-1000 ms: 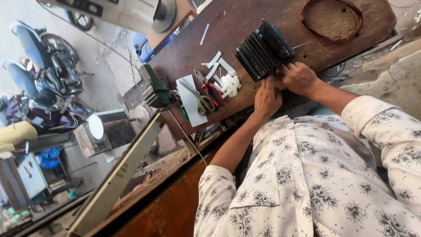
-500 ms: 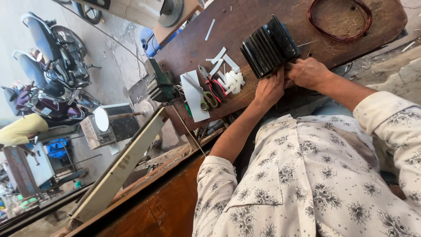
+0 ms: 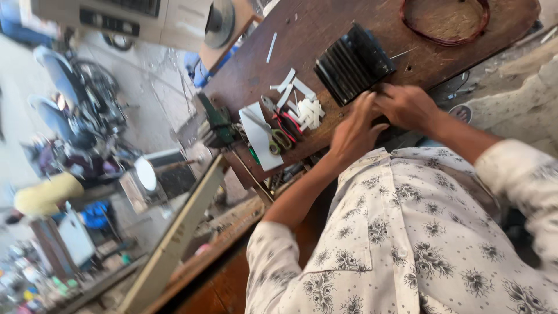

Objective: The person winds copper wire around a laminated metal core, repeatedly inserting white insulating strips between layers. The person handles the copper wire and the metal core by hand, occasionally using pliers to cut the wire.

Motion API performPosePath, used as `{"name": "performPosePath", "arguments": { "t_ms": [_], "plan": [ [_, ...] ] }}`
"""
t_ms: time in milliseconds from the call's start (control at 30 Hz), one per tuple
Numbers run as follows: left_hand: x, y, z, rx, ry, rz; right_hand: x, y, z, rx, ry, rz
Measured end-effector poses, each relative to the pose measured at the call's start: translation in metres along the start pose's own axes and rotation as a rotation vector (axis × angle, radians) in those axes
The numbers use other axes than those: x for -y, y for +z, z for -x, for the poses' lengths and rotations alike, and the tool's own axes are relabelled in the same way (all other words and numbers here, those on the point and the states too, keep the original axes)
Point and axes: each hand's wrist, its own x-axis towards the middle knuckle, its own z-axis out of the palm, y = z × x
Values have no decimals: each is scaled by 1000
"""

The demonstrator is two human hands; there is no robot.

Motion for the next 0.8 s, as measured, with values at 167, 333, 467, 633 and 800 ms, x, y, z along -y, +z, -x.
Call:
{"name": "performPosePath", "arguments": {
  "t_ms": [167,333,467,633,800],
  "plan": [
    [66,-49,-58,-472,-19,-62,47,1,25,-350,315,-170],
    [100,-19,-43,-95,-833,721,24,14,15,-270,403,-256],
    [97,0,-1,-217,-556,827,-2,4,11,-116,302,-277],
    [107,-30,-20,19,-638,888,-21,-14,-5,-88,315,-222],
    [149,-85,-71,682,-640,1048,-32,-27,-4,-123,266,-216]
  ]
}}
